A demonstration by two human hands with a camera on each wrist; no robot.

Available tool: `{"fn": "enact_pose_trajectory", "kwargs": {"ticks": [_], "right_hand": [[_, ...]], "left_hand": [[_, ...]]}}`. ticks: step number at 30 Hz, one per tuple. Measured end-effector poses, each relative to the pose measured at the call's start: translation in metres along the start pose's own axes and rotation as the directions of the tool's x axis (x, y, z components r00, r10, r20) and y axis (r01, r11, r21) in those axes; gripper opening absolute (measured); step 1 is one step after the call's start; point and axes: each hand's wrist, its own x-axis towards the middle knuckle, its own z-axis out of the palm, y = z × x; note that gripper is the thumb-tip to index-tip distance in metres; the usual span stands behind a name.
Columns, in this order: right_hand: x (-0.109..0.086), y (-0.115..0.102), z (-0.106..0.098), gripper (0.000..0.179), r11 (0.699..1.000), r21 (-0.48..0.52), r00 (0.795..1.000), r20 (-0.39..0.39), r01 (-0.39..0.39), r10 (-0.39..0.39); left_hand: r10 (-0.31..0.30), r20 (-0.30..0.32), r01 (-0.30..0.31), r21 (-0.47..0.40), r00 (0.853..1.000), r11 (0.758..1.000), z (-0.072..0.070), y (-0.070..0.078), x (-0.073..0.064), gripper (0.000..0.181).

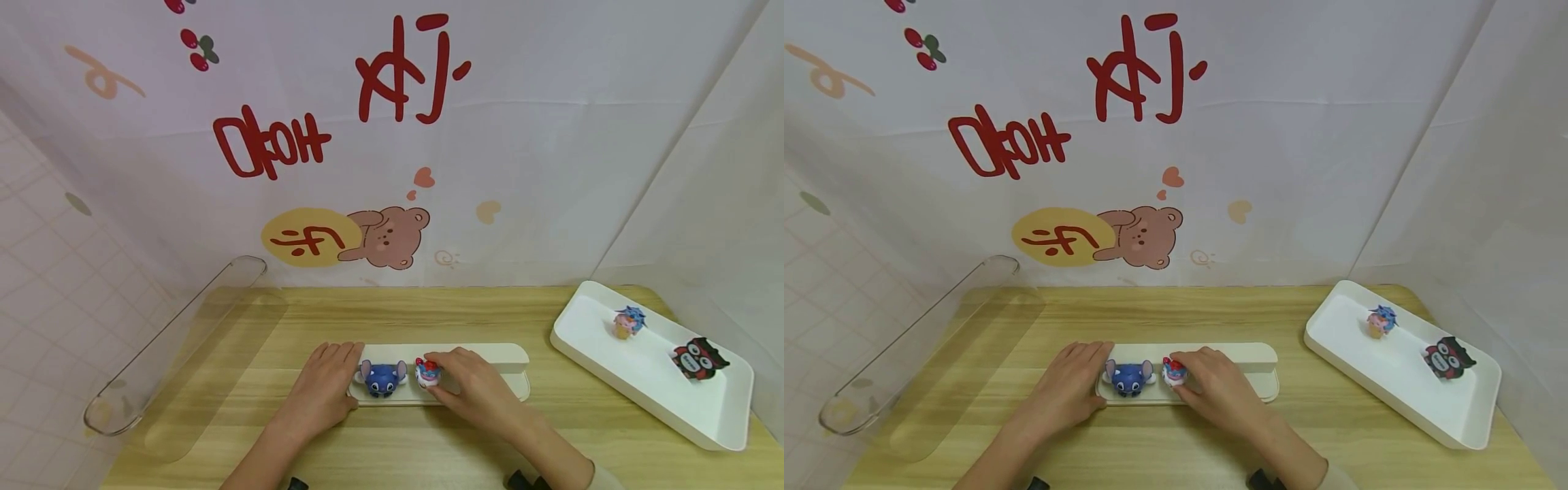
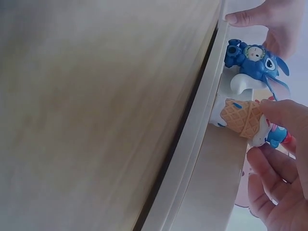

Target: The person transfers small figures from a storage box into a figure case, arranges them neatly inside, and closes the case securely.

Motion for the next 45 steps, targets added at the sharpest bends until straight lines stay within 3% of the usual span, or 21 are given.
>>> {"fn": "enact_pose_trajectory", "kwargs": {"ticks": [13,30,40,45], "right_hand": [[0.003,-0.004,-0.005,0.055,0.998,-0.011,0.995,0.075,-0.058,0.059],[0.002,-0.004,-0.006,0.057,0.998,-0.004,0.993,0.099,-0.066,0.066],[0.002,-0.006,-0.017,0.058,0.995,-0.007,0.99,0.093,-0.102,0.102],[0.0,-0.003,-0.032,0.056,0.995,-0.012,0.994,0.045,-0.101,0.101]], "left_hand": [[0.009,-0.01,-0.009,0.008,1.0,1.0,0.0,0.0,-0.001,0.091],[0.017,-0.026,-0.016,0.028,1.0,0.999,0.001,0.0,-0.001,0.092],[0.01,-0.016,-0.01,0.015,1.0,1.0,0.001,0.0,-0.001,0.092],[0.011,-0.019,-0.011,0.005,1.0,1.0,0.001,0.0,-0.001,0.092]]}}
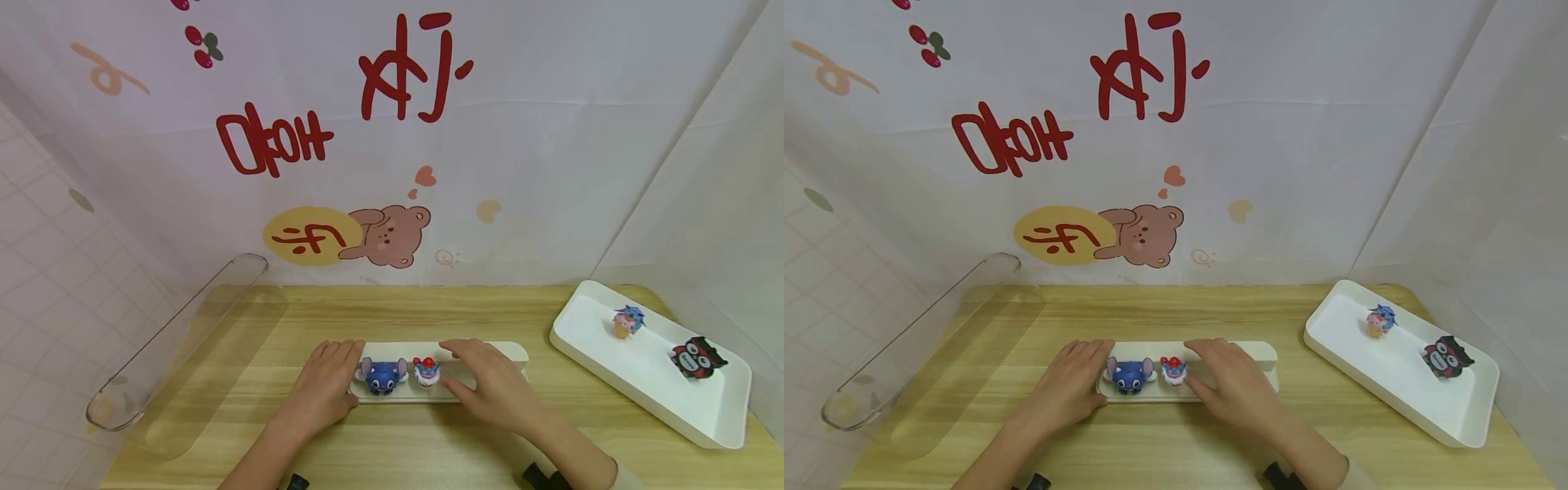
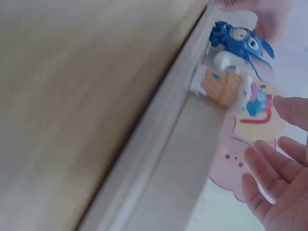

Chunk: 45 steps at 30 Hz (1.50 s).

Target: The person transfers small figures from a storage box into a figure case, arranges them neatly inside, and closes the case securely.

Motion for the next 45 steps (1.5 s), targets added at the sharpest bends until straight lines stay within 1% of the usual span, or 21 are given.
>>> {"fn": "enact_pose_trajectory", "kwargs": {"ticks": [4,9,11,16,18,20,23,28,31,34,36,39,45], "right_hand": [[-0.002,0.008,-0.015,0.054,0.999,-0.031,0.999,-0.047,0.018,-0.019],[-0.005,0.022,-0.039,0.05,0.998,-0.064,0.994,-0.102,0.021,-0.027],[-0.006,0.027,-0.05,0.053,0.997,-0.078,0.991,-0.128,0.02,-0.03],[-0.008,0.043,-0.077,0.07,0.994,-0.112,0.981,-0.19,0.018,-0.039],[-0.009,0.05,-0.087,0.071,0.991,-0.13,0.978,-0.204,0.007,-0.034],[-0.013,0.058,-0.096,0.067,0.99,-0.141,0.978,-0.206,-0.016,-0.013],[-0.018,0.07,-0.109,0.061,0.984,-0.166,0.98,-0.196,-0.069,0.036],[-0.03,0.091,-0.124,0.072,0.971,-0.181,0.975,-0.184,-0.157,0.124],[-0.036,0.107,-0.131,0.074,0.962,-0.203,0.973,-0.175,-0.184,0.149],[-0.044,0.125,-0.138,0.075,0.946,-0.224,0.968,-0.147,-0.233,0.204],[-0.05,0.136,-0.143,0.076,0.932,-0.227,0.958,-0.115,-0.281,0.261],[-0.06,0.152,-0.15,0.08,0.906,-0.242,0.938,-0.06,-0.346,0.342],[-0.076,0.176,-0.159,0.094,0.87,-0.269,0.902,0.008,-0.413,0.431]], "left_hand": [[0.009,-0.01,-0.009,0.018,1.0,1.0,0.001,-0.001,0.001,0.094],[0.018,-0.019,-0.017,0.032,1.0,0.999,0.002,-0.001,0.001,0.095],[0.017,-0.018,-0.016,0.029,1.0,0.999,0.001,-0.001,0.001,0.095],[0.016,-0.018,-0.015,0.025,1.0,1.0,0.001,-0.001,0.001,0.094],[0.017,-0.021,-0.017,0.028,1.0,0.999,0.001,-0.001,0.001,0.094],[0.018,-0.021,-0.017,0.03,1.0,0.999,0.001,-0.001,0.001,0.094],[0.016,-0.017,-0.015,0.033,1.0,0.999,0.001,-0.001,0.001,0.094],[0.011,-0.007,-0.011,0.035,1.0,0.999,0.001,-0.001,0.001,0.094],[0.01,-0.005,-0.01,0.033,1.0,0.999,0.001,-0.001,0.001,0.094],[0.008,-0.006,-0.008,0.031,1.0,0.999,0.001,0.0,0.001,0.093],[0.007,-0.007,-0.007,0.031,1.0,1.0,0.001,0.0,0.001,0.093],[0.008,-0.007,-0.007,0.032,1.0,0.999,0.0,0.0,0.001,0.093],[0.007,-0.003,-0.007,0.022,1.0,1.0,-0.001,0.001,0.001,0.093]]}}
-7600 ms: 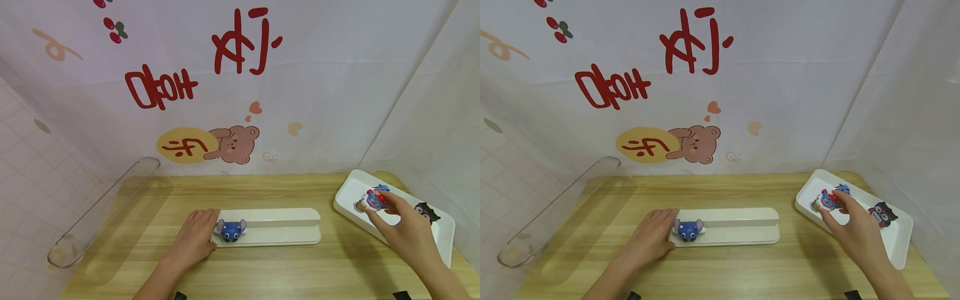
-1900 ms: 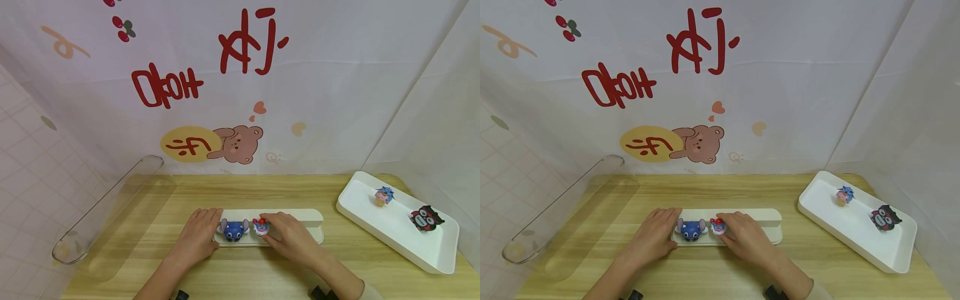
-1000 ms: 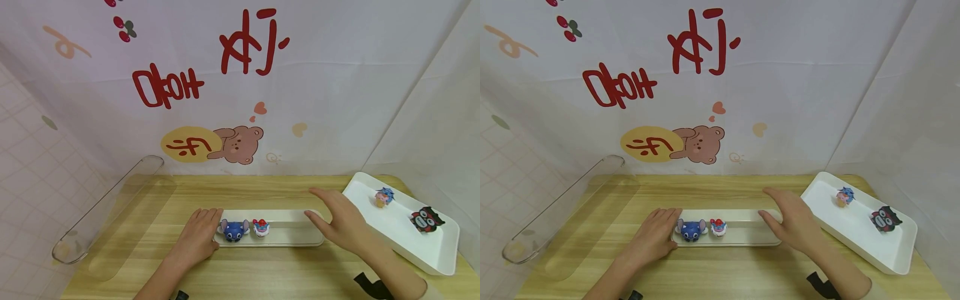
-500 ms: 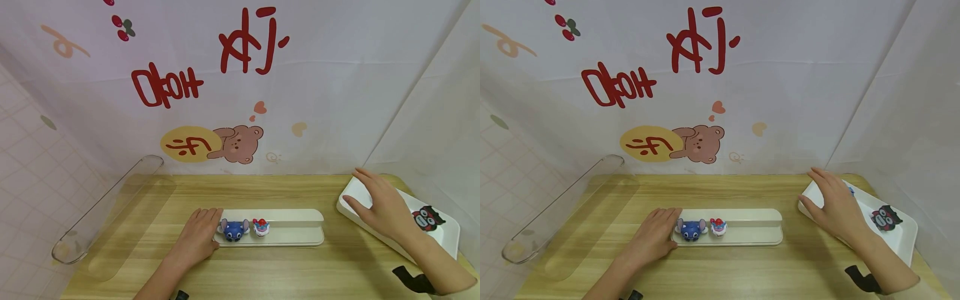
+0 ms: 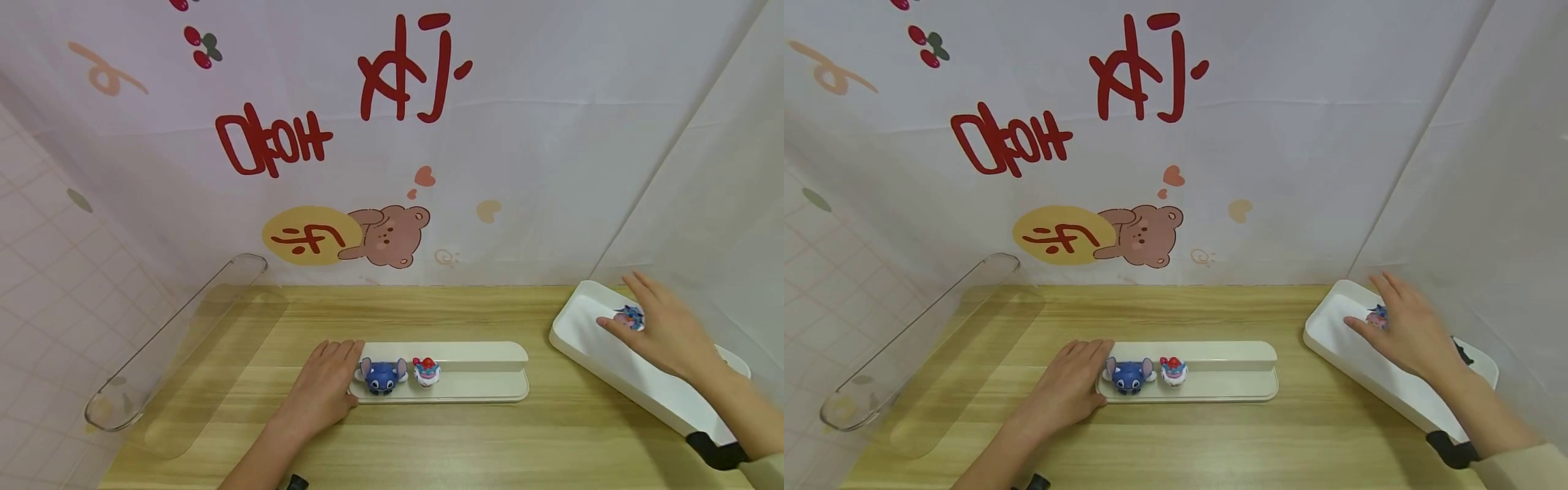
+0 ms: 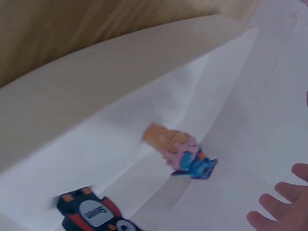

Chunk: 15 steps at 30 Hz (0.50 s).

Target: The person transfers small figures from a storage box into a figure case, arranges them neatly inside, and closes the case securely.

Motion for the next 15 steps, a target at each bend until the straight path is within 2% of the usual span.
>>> {"fn": "enact_pose_trajectory", "kwargs": {"ticks": [4,8,15], "right_hand": [[-0.001,0.014,0.003,0.101,0.999,-0.015,0.998,0.046,-0.04,0.041],[0.0,0.027,0.008,0.104,0.998,-0.043,0.996,0.081,-0.043,0.046],[0.002,0.047,0.013,0.09,0.995,-0.096,0.995,0.096,-0.027,0.036]], "left_hand": [[-0.003,0.002,0.003,-0.004,1.0,1.0,-0.001,0.0,0.0,0.093],[-0.007,0.003,0.007,-0.01,1.0,1.0,0.0,0.0,-0.001,0.093],[-0.004,-0.001,0.004,-0.013,1.0,1.0,0.0,-0.001,0.0,0.093]]}}
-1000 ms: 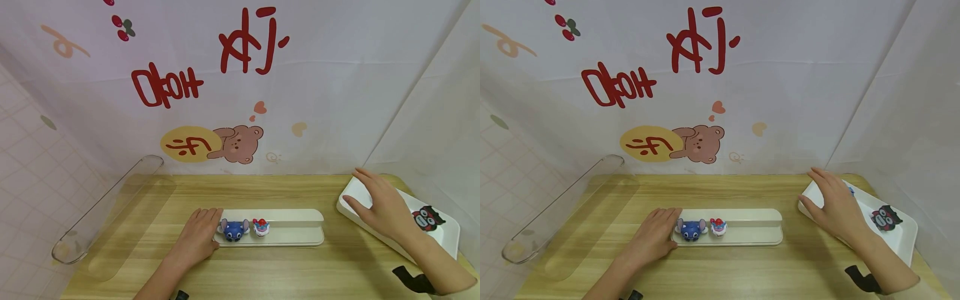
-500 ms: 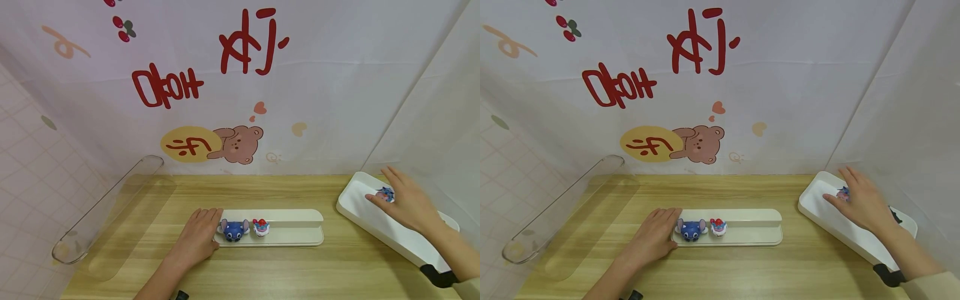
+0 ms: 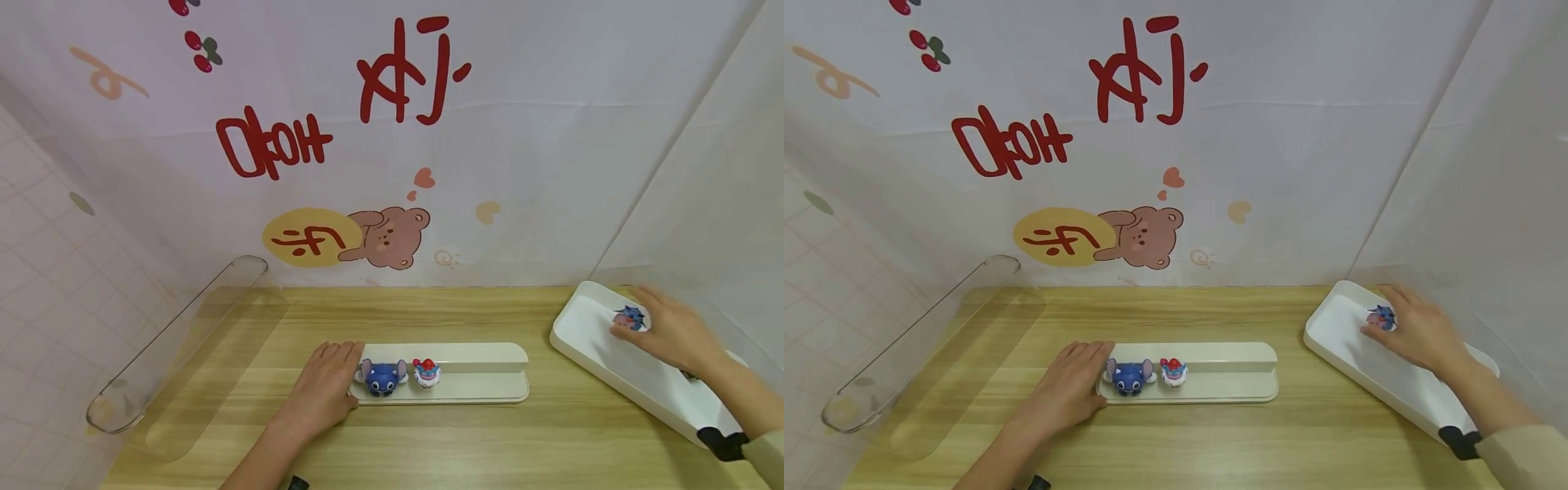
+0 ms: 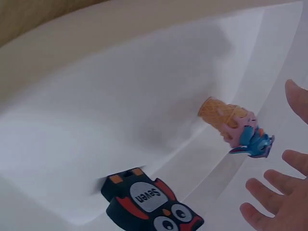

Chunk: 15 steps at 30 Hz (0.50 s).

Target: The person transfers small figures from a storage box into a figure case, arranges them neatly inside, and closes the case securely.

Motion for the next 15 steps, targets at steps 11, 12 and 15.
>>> {"fn": "enact_pose_trajectory", "kwargs": {"ticks": [11,12,15], "right_hand": [[0.001,0.014,0.003,0.073,0.999,0.02,0.994,0.1,-0.034,0.032],[0.001,0.014,0.003,0.072,0.999,0.023,0.993,0.115,-0.038,0.035],[0.004,0.014,0.004,0.067,0.998,0.03,0.989,0.141,-0.049,0.044]], "left_hand": [[0.002,0.0,-0.002,0.006,1.0,1.0,0.001,0.0,0.0,0.092],[0.001,0.001,-0.001,0.007,1.0,1.0,0.001,0.0,0.0,0.092],[0.0,0.001,0.0,0.007,1.0,1.0,0.001,-0.001,0.0,0.092]]}}
